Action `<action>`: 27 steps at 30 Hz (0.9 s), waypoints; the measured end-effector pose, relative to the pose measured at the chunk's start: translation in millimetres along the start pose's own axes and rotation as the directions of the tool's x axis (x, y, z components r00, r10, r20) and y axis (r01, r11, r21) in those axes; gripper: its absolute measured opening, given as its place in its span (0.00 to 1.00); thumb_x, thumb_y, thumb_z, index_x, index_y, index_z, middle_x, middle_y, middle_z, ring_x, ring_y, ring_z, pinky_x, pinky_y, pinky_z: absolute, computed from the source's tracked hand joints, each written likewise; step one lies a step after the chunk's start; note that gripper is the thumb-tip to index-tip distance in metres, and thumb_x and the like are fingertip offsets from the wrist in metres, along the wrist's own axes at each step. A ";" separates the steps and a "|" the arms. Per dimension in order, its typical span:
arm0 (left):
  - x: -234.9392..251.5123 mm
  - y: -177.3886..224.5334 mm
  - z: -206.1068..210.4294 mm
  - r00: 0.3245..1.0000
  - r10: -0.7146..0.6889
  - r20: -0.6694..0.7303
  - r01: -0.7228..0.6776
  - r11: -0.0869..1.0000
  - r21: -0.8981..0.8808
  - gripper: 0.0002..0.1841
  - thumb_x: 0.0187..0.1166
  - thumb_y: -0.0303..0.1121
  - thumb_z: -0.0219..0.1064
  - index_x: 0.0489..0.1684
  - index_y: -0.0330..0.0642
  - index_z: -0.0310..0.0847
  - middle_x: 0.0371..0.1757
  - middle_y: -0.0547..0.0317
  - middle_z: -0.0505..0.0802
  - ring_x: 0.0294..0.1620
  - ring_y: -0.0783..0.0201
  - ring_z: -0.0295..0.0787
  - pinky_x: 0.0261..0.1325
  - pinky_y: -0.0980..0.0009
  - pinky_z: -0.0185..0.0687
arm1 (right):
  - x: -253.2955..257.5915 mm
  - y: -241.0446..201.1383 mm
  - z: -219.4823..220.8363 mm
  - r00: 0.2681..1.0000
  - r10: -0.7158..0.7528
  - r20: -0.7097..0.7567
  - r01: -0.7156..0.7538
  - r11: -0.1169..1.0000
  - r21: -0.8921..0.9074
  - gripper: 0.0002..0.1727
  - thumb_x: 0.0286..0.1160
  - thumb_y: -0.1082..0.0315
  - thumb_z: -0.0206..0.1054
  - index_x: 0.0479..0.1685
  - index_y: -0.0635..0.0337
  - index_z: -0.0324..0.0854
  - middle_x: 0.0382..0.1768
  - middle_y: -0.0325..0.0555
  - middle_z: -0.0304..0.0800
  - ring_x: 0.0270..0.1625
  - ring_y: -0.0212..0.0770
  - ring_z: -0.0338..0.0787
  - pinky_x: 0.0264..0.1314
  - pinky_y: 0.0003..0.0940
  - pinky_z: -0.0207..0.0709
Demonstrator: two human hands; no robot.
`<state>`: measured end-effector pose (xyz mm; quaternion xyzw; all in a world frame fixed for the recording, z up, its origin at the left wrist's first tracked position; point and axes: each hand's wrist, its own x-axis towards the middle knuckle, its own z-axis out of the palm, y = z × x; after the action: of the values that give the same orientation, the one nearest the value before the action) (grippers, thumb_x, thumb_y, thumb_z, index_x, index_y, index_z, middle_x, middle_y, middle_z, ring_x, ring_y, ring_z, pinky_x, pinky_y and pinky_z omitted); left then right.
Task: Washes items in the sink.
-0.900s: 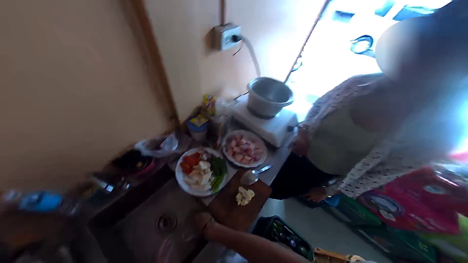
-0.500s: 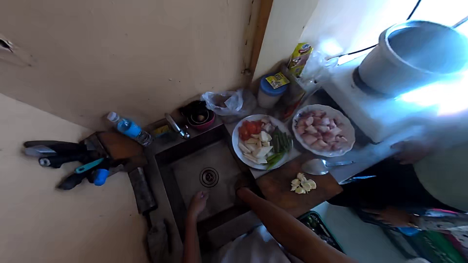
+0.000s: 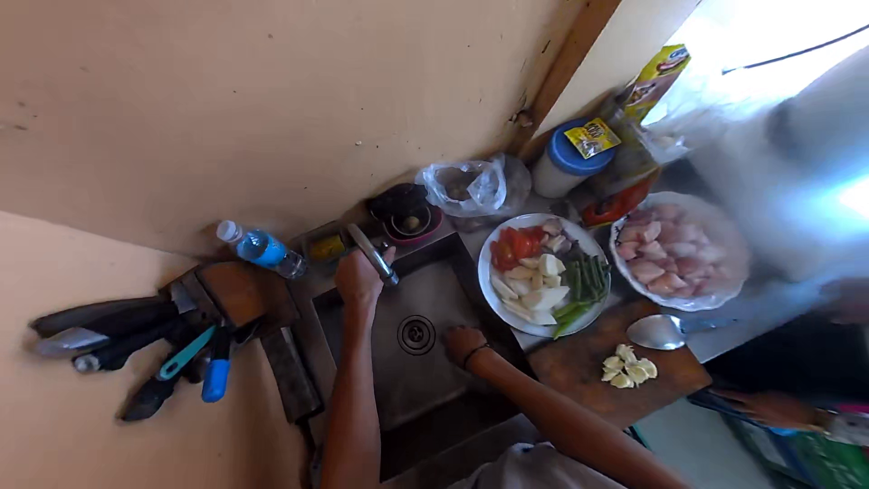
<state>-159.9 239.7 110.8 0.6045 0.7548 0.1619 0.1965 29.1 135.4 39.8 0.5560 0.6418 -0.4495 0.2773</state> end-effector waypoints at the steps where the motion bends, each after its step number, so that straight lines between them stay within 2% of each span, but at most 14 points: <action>1: 6.1 -2.3 11.3 0.999 -0.011 -0.036 0.012 1.000 0.025 0.26 0.73 0.58 0.75 0.30 0.41 0.83 0.29 0.42 0.88 0.35 0.39 0.88 0.36 0.38 0.81 | 9.5 -6.2 -8.9 0.996 -0.066 -0.057 0.069 0.996 0.055 0.21 0.86 0.61 0.61 0.72 0.59 0.82 0.72 0.65 0.82 0.75 0.69 0.81 0.72 0.72 0.73; 4: 4.8 -11.2 34.0 0.970 -0.076 -0.232 0.073 0.997 -0.025 0.24 0.71 0.56 0.75 0.30 0.40 0.87 0.29 0.46 0.91 0.35 0.44 0.91 0.40 0.40 0.83 | 43.6 -13.7 -25.2 0.981 -0.168 -0.097 0.182 0.969 0.168 0.24 0.86 0.57 0.61 0.77 0.57 0.78 0.72 0.65 0.83 0.75 0.67 0.82 0.75 0.70 0.73; 6: -11.2 -12.2 39.7 0.928 -0.260 -0.266 0.174 0.935 -0.308 0.23 0.72 0.48 0.79 0.40 0.32 0.90 0.35 0.44 0.93 0.40 0.51 0.92 0.52 0.48 0.85 | 64.1 -9.6 -30.0 0.976 -0.200 -0.081 0.213 0.952 0.217 0.24 0.85 0.58 0.63 0.74 0.61 0.79 0.69 0.65 0.85 0.74 0.67 0.83 0.74 0.71 0.72; 8: -22.2 -4.2 54.6 0.880 -0.455 -0.134 0.268 0.711 -0.650 0.17 0.79 0.41 0.74 0.43 0.32 0.86 0.32 0.55 0.89 0.35 0.66 0.86 0.46 0.66 0.83 | 88.2 -7.8 -32.3 0.973 -0.219 -0.067 0.229 0.901 0.369 0.24 0.87 0.58 0.62 0.72 0.65 0.80 0.69 0.66 0.85 0.74 0.64 0.83 0.77 0.67 0.71; 9: -27.8 -1.4 69.1 0.882 -0.470 -0.024 0.270 0.547 -0.792 0.12 0.86 0.39 0.65 0.40 0.37 0.81 0.23 0.64 0.83 0.24 0.73 0.81 0.33 0.75 0.81 | 99.0 -9.5 -32.4 0.976 -0.211 -0.063 0.214 0.844 0.492 0.24 0.88 0.58 0.62 0.71 0.68 0.80 0.69 0.66 0.85 0.73 0.61 0.84 0.77 0.63 0.71; 11: -35.8 -0.7 97.2 0.913 -0.343 0.220 0.322 0.276 -0.906 0.15 0.94 0.38 0.51 0.36 0.41 0.74 0.20 0.68 0.81 0.20 0.74 0.79 0.28 0.77 0.82 | 111.7 -18.1 -37.1 0.988 -0.147 -0.056 0.142 0.684 0.715 0.23 0.92 0.61 0.57 0.75 0.70 0.76 0.70 0.66 0.82 0.70 0.56 0.85 0.75 0.53 0.73; 12: -37.3 -4.1 111.5 0.923 -0.284 0.258 0.339 0.287 -0.896 0.13 0.93 0.34 0.51 0.39 0.37 0.75 0.21 0.66 0.82 0.20 0.74 0.80 0.29 0.77 0.82 | 113.9 -23.4 -40.1 0.992 -0.110 -0.067 0.120 0.608 0.784 0.23 0.93 0.64 0.54 0.77 0.71 0.73 0.72 0.66 0.81 0.70 0.56 0.84 0.75 0.51 0.74; 15: -42.2 -18.4 133.5 0.916 -0.358 0.179 0.377 0.621 -0.687 0.18 0.92 0.36 0.56 0.44 0.26 0.82 0.28 0.53 0.85 0.25 0.67 0.79 0.35 0.69 0.80 | 112.9 -41.1 -42.2 0.994 -0.036 -0.099 0.105 0.420 0.902 0.23 0.96 0.64 0.48 0.76 0.71 0.74 0.74 0.64 0.80 0.73 0.53 0.82 0.79 0.47 0.71; 17: -48.4 -29.3 133.6 0.887 -0.441 0.135 0.440 0.725 -0.530 0.24 0.95 0.41 0.50 0.50 0.24 0.84 0.42 0.38 0.90 0.40 0.52 0.86 0.51 0.54 0.83 | 121.5 -49.8 -39.1 0.990 -0.100 -0.102 0.138 0.488 0.862 0.23 0.95 0.63 0.50 0.76 0.71 0.74 0.74 0.65 0.80 0.75 0.53 0.82 0.80 0.47 0.71; 19: -58.5 -29.6 125.8 0.876 -0.458 0.152 0.462 0.707 -0.535 0.21 0.94 0.34 0.50 0.60 0.22 0.82 0.56 0.30 0.90 0.55 0.45 0.87 0.66 0.49 0.79 | 120.6 -60.1 -38.7 0.985 -0.149 -0.092 0.156 0.510 0.846 0.25 0.95 0.62 0.49 0.80 0.71 0.71 0.77 0.66 0.77 0.79 0.56 0.79 0.84 0.50 0.67; 21: -73.5 -31.9 129.3 0.917 -0.372 0.142 0.350 0.585 -0.732 0.18 0.93 0.30 0.48 0.60 0.22 0.78 0.48 0.39 0.87 0.44 0.58 0.83 0.52 0.62 0.81 | 123.4 -68.7 -34.3 0.984 -0.140 -0.108 0.160 0.447 0.880 0.26 0.95 0.59 0.47 0.79 0.68 0.73 0.75 0.65 0.79 0.76 0.56 0.81 0.81 0.52 0.69; 23: -87.5 -41.7 145.0 0.998 -0.058 -0.022 -0.001 0.351 -0.936 0.22 0.93 0.31 0.40 0.60 0.14 0.68 0.44 0.33 0.84 0.38 0.58 0.85 0.37 0.67 0.83 | 119.7 -70.0 -28.6 0.971 -0.138 -0.197 0.239 0.441 0.865 0.28 0.95 0.56 0.47 0.82 0.67 0.70 0.78 0.66 0.76 0.81 0.59 0.76 0.85 0.57 0.66; 25: -98.5 48.0 65.4 0.865 -0.326 0.382 0.491 0.390 -0.779 0.25 0.96 0.32 0.29 0.76 0.26 0.65 0.63 0.35 0.83 0.58 0.52 0.83 0.61 0.60 0.79 | 107.2 -66.0 -27.1 0.950 -0.098 -0.296 0.310 0.399 0.863 0.31 0.96 0.55 0.45 0.87 0.69 0.63 0.84 0.68 0.68 0.88 0.61 0.68 0.91 0.57 0.58; 27: -91.9 92.3 9.8 0.800 -0.252 0.544 0.586 0.526 -0.617 0.24 0.95 0.25 0.26 0.85 0.24 0.53 0.80 0.37 0.73 0.74 0.55 0.74 0.77 0.62 0.66 | 71.5 -61.9 -32.6 0.936 -0.072 -0.344 0.348 0.338 0.875 0.31 0.97 0.55 0.42 0.89 0.69 0.59 0.86 0.68 0.65 0.90 0.59 0.65 0.93 0.54 0.54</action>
<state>-59.1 170.0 156.1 0.2780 0.6841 0.2863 0.6106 -42.1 198.9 9.7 0.5768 0.3732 -0.6911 -0.2246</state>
